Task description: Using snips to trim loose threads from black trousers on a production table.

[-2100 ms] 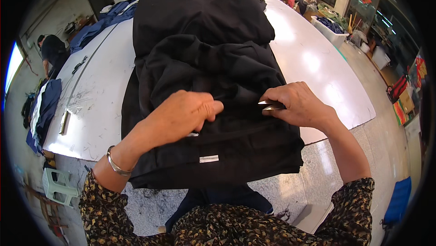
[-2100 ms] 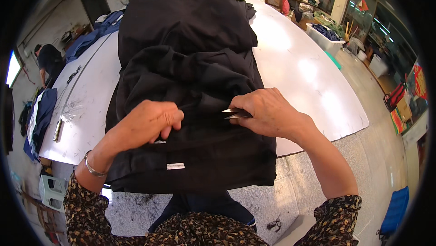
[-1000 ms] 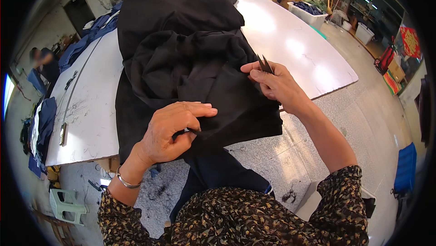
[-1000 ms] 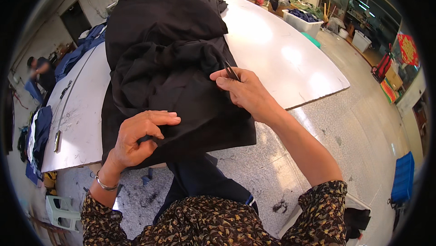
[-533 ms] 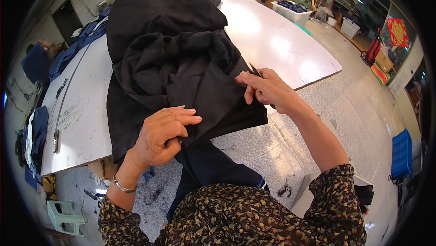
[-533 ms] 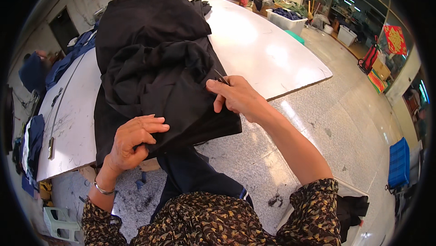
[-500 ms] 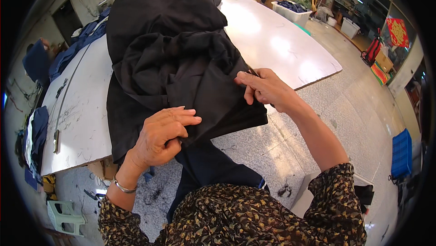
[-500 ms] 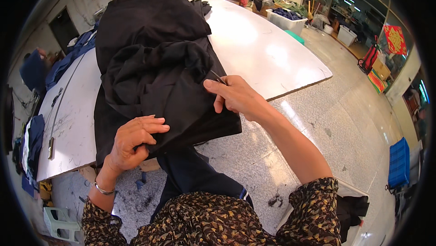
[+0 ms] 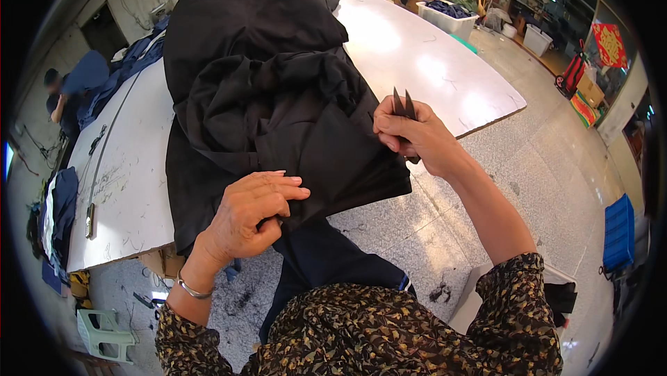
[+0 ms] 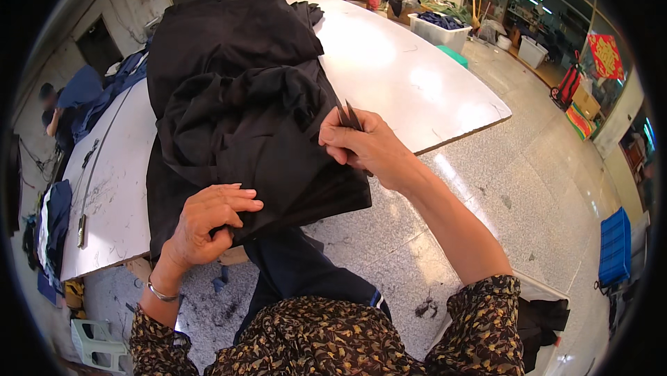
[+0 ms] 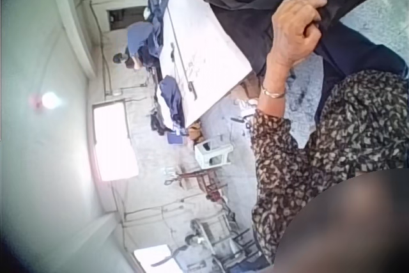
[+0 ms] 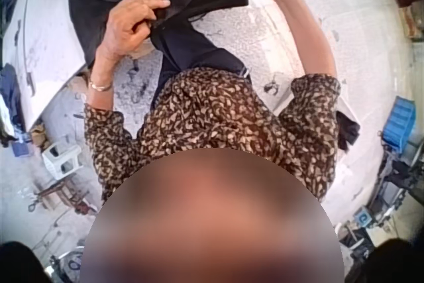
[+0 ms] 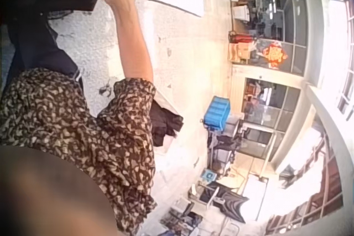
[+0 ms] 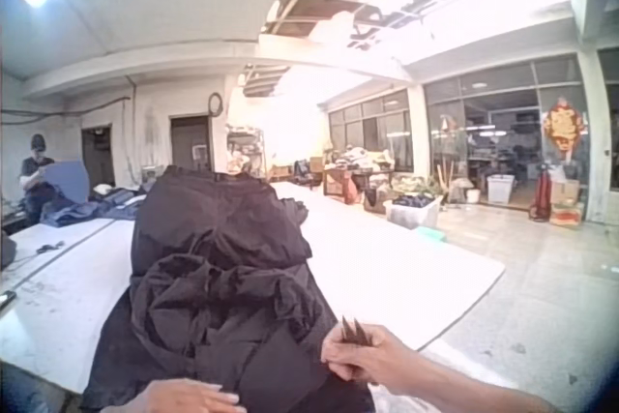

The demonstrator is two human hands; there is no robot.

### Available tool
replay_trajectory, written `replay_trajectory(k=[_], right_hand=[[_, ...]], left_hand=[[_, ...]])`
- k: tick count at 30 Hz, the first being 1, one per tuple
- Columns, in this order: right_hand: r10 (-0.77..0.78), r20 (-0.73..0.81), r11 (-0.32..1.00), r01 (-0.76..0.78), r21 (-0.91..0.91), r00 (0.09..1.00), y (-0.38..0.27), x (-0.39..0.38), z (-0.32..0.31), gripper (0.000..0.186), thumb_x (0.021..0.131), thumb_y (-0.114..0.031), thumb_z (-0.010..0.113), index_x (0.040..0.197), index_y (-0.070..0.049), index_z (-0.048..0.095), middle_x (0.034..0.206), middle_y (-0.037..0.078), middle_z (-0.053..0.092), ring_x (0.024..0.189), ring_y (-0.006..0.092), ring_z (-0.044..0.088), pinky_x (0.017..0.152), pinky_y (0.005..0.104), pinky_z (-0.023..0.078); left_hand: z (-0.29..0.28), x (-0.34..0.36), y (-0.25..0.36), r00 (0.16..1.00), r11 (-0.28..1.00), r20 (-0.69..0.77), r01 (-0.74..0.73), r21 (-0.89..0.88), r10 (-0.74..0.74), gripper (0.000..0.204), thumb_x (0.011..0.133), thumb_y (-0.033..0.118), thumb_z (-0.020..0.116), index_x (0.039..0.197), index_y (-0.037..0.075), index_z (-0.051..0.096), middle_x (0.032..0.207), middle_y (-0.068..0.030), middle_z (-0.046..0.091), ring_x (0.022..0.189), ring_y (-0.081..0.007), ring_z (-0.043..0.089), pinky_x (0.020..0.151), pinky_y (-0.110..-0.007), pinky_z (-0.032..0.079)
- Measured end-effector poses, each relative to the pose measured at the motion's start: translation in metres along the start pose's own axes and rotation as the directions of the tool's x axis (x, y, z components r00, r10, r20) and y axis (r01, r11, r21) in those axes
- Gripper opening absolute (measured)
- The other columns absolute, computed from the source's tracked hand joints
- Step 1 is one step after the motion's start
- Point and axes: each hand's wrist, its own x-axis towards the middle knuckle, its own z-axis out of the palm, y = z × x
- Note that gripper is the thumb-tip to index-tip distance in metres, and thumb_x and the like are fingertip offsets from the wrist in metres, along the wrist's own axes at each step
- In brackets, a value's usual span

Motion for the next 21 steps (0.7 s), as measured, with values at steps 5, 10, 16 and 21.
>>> replay_trajectory(k=[5, 10, 16, 21], right_hand=[[-0.195, 0.063, 0.974, 0.185, 0.133, 0.979, -0.006, -0.044, 0.015, 0.016, 0.100, -0.022, 0.061, 0.092, -0.008, 0.058, 0.071, -0.001, 0.057, 0.060, 0.0026, 0.047, 0.049, 0.0184, 0.030], [-0.237, 0.001, 0.964, 0.235, 0.121, 0.971, 0.004, -0.068, 0.014, 0.017, 0.101, -0.022, 0.061, 0.095, -0.007, 0.057, 0.076, 0.000, 0.059, 0.065, 0.0029, 0.051, 0.052, 0.0181, 0.034], [-0.387, 0.018, 0.920, 0.385, 0.072, 0.922, 0.014, -0.099, 0.019, 0.009, 0.101, -0.010, 0.060, 0.097, -0.002, 0.059, 0.082, 0.003, 0.058, 0.070, 0.0083, 0.057, 0.063, 0.0229, 0.045], [-0.406, 0.024, 0.914, 0.405, 0.030, 0.914, 0.018, -0.114, 0.022, 0.010, 0.100, -0.009, 0.061, 0.094, -0.001, 0.061, 0.085, 0.003, 0.057, 0.069, 0.0088, 0.059, 0.061, 0.0239, 0.045]], left_hand=[[-0.010, 0.014, 0.012, 0.991, 0.997, 0.124, 0.063, -0.049, -0.056, 0.007, 0.068, 0.002, 0.064, 0.075, 0.004, 0.061, 0.103, -0.0130, 0.075, 0.101, -0.0321, 0.071, 0.091, -0.045, 0.053], [0.003, 0.034, 0.029, 0.994, 0.995, 0.024, 0.103, 0.014, -0.103, 0.016, 0.079, 0.014, 0.076, 0.079, 0.006, 0.063, 0.076, -0.0074, 0.064, 0.070, -0.0277, 0.062, 0.066, -0.037, 0.046], [0.032, 0.076, 0.042, 0.988, 0.990, -0.139, 0.078, 0.114, -0.062, 0.025, 0.075, 0.003, 0.075, 0.098, 0.006, 0.065, 0.089, -0.0074, 0.061, 0.075, -0.0265, 0.059, 0.067, -0.036, 0.046], [0.051, 0.100, 0.045, 0.983, 0.932, -0.121, -0.089, 0.353, 0.140, 0.039, 0.070, 0.006, 0.081, 0.106, 0.008, 0.066, 0.092, -0.0075, 0.058, 0.070, -0.0242, 0.058, 0.061, -0.034, 0.046]])
